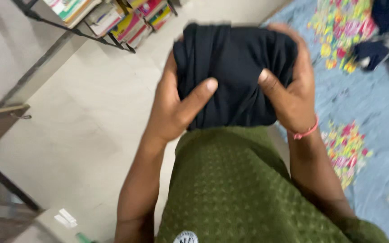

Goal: The person picks up several folded pieces of clothing and a pair of trousers from a bed and stacks them onto a white counter by hand.

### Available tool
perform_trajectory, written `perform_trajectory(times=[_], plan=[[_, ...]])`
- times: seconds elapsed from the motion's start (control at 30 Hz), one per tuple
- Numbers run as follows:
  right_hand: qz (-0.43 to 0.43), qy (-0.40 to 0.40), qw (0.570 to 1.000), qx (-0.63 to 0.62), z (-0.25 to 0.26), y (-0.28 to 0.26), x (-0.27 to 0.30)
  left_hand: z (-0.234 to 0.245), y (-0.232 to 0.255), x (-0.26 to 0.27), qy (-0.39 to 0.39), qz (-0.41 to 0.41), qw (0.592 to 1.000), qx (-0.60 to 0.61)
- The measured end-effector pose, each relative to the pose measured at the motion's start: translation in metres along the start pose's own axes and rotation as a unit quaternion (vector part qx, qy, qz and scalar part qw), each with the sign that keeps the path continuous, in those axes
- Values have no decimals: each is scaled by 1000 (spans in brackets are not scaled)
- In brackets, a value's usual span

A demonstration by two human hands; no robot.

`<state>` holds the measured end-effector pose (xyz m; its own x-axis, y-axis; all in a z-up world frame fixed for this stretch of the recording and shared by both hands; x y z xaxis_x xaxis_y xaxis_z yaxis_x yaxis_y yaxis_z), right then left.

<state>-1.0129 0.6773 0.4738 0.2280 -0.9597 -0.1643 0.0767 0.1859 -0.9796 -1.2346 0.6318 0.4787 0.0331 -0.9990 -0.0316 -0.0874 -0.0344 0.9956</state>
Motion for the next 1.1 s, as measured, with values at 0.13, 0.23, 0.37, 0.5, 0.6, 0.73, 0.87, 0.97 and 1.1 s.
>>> perform_trajectory(times=[0.13,0.23,0.37,0.5,0.6,0.73,0.87,0.97,1.1], plan=[[-23,97,994,-42,2,16,-33,6,-3,-56,-65,-1,998,21],[-28,129,989,-67,0,38,-58,0,-11,-90,-72,16,997,24],[-32,170,983,-68,7,71,-92,2,-25,-151,-113,48,992,26],[-29,209,975,-64,14,93,-148,2,-26,-227,-162,42,986,-5],[-35,225,971,-80,21,97,-192,2,-22,-284,-171,48,982,-66],[-14,239,970,-31,48,89,-259,-7,-12,-362,-208,28,976,-50],[-21,250,967,-47,62,88,-307,-12,-12,-424,-254,46,966,-1],[-23,270,958,-95,74,86,-331,-25,-21,-468,-272,30,962,15],[12,327,910,-254,93,100,-357,-54,-42,-528,-280,38,957,70]])
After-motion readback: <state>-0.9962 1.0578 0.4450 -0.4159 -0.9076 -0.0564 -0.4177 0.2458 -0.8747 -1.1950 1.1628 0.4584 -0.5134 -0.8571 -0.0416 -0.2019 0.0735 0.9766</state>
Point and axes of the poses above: each hand's wrist, its own x-axis away from the middle knuckle, its own z-axis out of the back of the hand, y = z × x, the point moved 4 cm from there along -x, towards the middle knuckle, and after that the axes turned 5 degrees about y, right-handed, at the moved point
